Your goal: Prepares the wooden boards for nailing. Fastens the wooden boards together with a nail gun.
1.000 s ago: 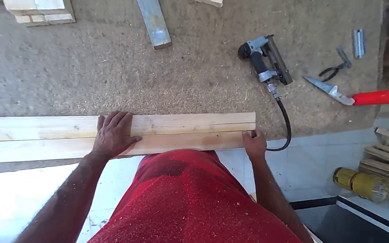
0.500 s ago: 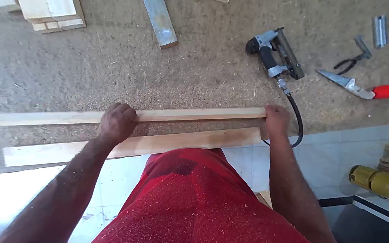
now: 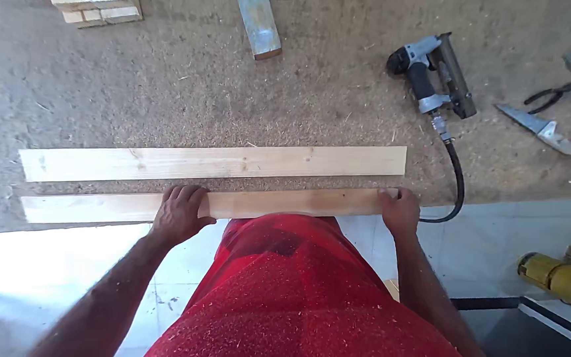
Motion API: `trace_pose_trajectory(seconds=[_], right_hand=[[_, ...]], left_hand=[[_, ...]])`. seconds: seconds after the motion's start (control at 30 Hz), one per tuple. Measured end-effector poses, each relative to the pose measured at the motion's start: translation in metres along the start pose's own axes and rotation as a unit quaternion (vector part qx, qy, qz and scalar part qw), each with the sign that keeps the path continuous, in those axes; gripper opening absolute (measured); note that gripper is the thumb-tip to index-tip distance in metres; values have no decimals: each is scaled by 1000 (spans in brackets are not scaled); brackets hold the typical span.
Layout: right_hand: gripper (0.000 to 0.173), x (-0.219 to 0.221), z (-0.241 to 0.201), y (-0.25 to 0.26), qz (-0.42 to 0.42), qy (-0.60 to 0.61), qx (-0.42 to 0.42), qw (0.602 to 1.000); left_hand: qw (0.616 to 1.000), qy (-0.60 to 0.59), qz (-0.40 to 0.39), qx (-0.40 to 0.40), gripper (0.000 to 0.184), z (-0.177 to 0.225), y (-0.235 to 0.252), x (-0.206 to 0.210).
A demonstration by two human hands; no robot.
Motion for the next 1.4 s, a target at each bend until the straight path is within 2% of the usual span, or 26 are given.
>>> trace_pose_trajectory(seconds=[0.07, 0.1, 0.13, 0.23, 0.3, 0.37, 0.43, 0.47, 0.6, 0.7, 0.9, 1.0, 1.13, 1.27, 1.4], right_hand=[[69, -3, -2, 5, 11, 22, 24, 999], [70, -7, -5, 8, 18, 39, 31, 999], [67, -12, -8, 8, 30, 61, 31, 997], [51, -21, -8, 4, 89, 149, 6, 985], [48, -13, 1, 6, 136, 196, -11, 971], [56, 5, 11, 8, 161, 165, -32, 973], [65, 25, 15, 8, 170, 58, -54, 982], [69, 33, 16, 9, 174, 9, -55, 983], [71, 37, 13, 11, 194, -42, -31, 980], [72, 28, 5, 18, 160, -57, -24, 985], [74, 13, -2, 25, 109, -36, 1, 993], [56, 3, -7, 29, 90, 17, -21, 996], [45, -2, -10, 38, 58, 64, -3, 996], [46, 2, -2, 43, 63, 114, 4, 991], [45, 3, 3, 49, 48, 147, 4, 988]], left_hand=[[999, 5, -33, -22, 84, 6, 7, -7], [999, 3, -39, -20, 77, 10, 9, -12], [1000, -5, -27, 1, 62, 15, 9, -18], [994, -9, 88, 72, 19, 30, -1, -24], [977, 10, 183, 108, 12, 32, -3, -14], [974, 1, 198, 105, 24, 30, -1, 6], [983, -13, 166, 84, 48, 28, 2, 24], [984, -8, 161, 76, 53, 26, 4, 28], [985, 32, 160, 65, 62, 17, 6, 25], [984, 46, 159, 70, 64, 10, 12, 27], [983, 3, 163, 81, 66, 7, 20, 19], [983, -43, 170, 59, 74, 12, 29, 5], [984, -82, 155, -19, 69, 11, 61, -13], [980, -70, 180, -45, 79, 1, 93, -8], [972, -70, 218, -43, 78, -3, 96, -2]])
Point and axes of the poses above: each hand's wrist, its own y-axis towards the middle knuckle, its own x-axis out of the palm, z = x × y, the point moved 2 cm from there along y, towards the middle knuckle, and after that the axes turned 11 degrees about -y, right-handed, at the moved point
